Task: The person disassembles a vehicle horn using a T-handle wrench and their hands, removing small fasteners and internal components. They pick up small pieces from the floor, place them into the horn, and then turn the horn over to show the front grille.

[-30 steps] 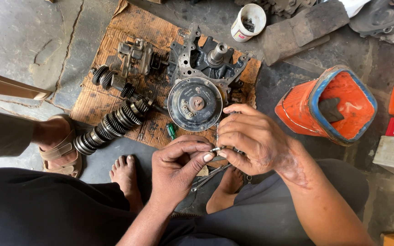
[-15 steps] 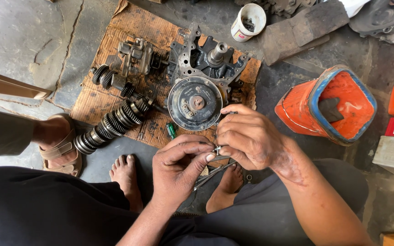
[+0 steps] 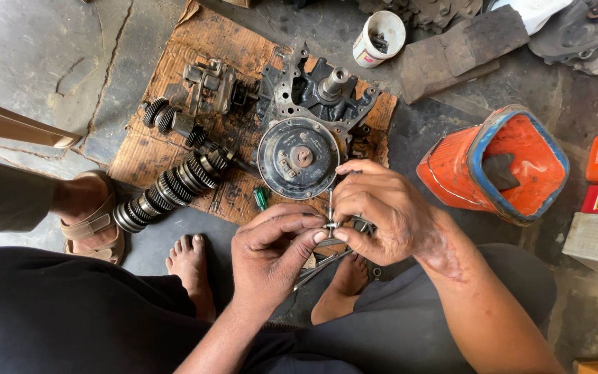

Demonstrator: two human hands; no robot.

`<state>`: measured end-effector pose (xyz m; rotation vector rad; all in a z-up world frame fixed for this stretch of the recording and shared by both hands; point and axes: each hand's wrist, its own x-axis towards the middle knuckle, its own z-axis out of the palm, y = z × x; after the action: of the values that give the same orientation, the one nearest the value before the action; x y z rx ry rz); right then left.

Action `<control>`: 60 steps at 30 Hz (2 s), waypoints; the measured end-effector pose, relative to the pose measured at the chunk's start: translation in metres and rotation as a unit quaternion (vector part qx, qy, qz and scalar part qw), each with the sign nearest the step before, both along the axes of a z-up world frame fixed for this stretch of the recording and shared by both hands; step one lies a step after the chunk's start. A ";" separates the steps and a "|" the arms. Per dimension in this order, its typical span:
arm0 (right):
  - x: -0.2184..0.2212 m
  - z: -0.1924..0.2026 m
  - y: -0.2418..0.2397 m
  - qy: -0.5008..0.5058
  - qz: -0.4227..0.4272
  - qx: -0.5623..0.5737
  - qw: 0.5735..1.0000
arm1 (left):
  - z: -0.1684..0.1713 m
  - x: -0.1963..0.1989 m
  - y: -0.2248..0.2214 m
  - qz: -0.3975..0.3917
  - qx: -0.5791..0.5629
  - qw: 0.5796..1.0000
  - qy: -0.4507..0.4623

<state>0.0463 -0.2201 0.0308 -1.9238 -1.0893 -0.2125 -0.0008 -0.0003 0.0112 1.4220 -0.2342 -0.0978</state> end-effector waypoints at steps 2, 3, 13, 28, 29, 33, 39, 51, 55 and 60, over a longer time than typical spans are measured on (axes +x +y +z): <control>-0.002 -0.004 -0.002 -0.007 -0.006 -0.015 1.000 | -0.001 0.000 -0.001 -0.001 0.002 1.000 -0.005; -0.003 -0.006 -0.003 -0.015 -0.013 -0.030 0.999 | -0.001 -0.001 -0.001 -0.003 0.003 1.000 -0.010; -0.001 0.000 -0.002 -0.027 -0.012 -0.028 0.999 | 0.000 -0.001 -0.001 0.004 0.028 1.000 -0.009; 0.001 0.001 -0.001 -0.030 -0.005 -0.060 0.998 | -0.003 -0.003 -0.002 -0.004 0.011 1.000 -0.026; 0.001 0.004 0.000 -0.017 -0.005 -0.045 0.999 | -0.003 -0.003 -0.002 -0.002 0.006 1.000 -0.027; -0.001 0.001 -0.001 -0.009 -0.007 -0.027 1.000 | -0.001 -0.002 -0.002 -0.002 -0.001 1.000 -0.011; 0.002 0.001 -0.002 -0.029 0.005 -0.054 0.998 | -0.002 -0.003 -0.002 -0.005 0.003 1.000 -0.021; 0.005 -0.008 -0.008 -0.045 -0.044 -0.054 0.997 | -0.028 -0.002 0.002 -0.011 -0.032 0.998 0.061; 0.010 -0.007 -0.020 -0.097 -0.089 -0.075 0.988 | -0.049 0.001 0.012 -0.003 -0.145 0.972 0.183; -0.066 0.043 -0.127 -0.186 -0.234 -0.100 0.949 | -0.109 -0.025 0.084 -0.060 -0.173 0.963 0.195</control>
<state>-0.0197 -0.3475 0.0738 -2.3717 -0.8921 -0.7815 -0.0258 0.0841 -0.0977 1.0131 -0.0073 -0.4142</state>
